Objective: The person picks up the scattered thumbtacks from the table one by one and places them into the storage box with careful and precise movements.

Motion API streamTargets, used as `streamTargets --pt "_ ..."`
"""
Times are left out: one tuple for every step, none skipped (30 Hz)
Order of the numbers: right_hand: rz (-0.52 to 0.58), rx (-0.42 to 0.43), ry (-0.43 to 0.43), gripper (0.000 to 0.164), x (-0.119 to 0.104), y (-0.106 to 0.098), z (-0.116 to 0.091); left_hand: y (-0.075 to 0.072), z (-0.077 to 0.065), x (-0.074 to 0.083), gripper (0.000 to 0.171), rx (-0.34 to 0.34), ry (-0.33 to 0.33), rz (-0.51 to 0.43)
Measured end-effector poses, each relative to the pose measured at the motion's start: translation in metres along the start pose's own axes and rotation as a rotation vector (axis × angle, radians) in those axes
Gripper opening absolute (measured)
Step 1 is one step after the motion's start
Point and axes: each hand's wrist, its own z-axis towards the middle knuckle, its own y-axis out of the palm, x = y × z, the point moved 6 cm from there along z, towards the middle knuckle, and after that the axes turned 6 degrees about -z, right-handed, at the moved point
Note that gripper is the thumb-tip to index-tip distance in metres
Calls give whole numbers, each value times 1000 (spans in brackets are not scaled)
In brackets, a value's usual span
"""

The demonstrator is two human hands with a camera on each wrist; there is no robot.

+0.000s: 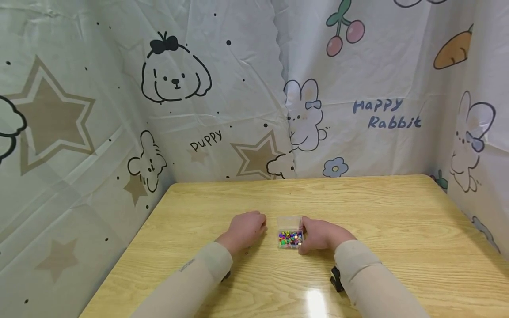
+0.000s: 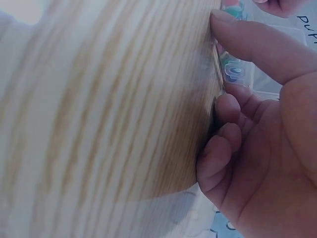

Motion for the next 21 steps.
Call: streamTargets --pt "-5 1 2 63 0 0 0 -2 -1 2 14 7 9 -5" --pt "-8 3 3 64 1 0 0 -3 -2 4 14 13 17 -9" --pt "-10 3 5 64 1 -1 1 -4 -2 5 15 17 26 -11" --pt "-11 4 7 65 1 -1 1 -4 -3 7 15 21 34 -14" --pt "-10 5 9 66 1 -1 1 -5 -4 9 15 26 40 -16" --pt "-11 5 10 66 1 -2 0 -5 -4 11 16 26 48 -12" --pt "-12 3 10 65 1 -2 0 -6 -5 13 17 28 56 -12" --pt "-16 3 11 65 1 -1 0 -6 -5 15 18 28 64 -11" --pt "-17 3 11 64 1 -1 0 -6 -6 17 18 31 72 -12" --pt "-19 3 10 64 1 -1 0 -6 -7 19 19 33 79 -17" --pt "-21 4 8 64 1 -1 0 -6 -7 21 20 35 88 -16" --pt "-25 6 8 63 1 -1 0 -7 -8 23 20 39 98 -14" --pt "-27 7 8 63 1 -1 0 -7 -9 25 21 42 107 -21" --pt "-29 9 7 63 1 -1 -1 -7 -9 27 21 44 115 -31" --pt "-27 10 5 64 0 -1 -1 -7 -9 29 22 42 120 -41" --pt "-31 13 4 63 0 -1 -1 -7 -9 31 22 39 124 -49" --pt "-34 14 5 62 0 -1 -1 -7 -8 33 22 38 130 -55" --pt "-37 16 6 61 0 -1 -1 -7 -8 34 22 35 134 -66" --pt "-40 16 4 60 0 -1 -1 -7 -8 36 21 27 136 -81" --pt "-46 18 4 60 1 -1 -1 -6 -7 38 20 16 135 -92" --pt "-53 19 3 58 1 -1 -1 -6 -7 39 18 8 135 -98"
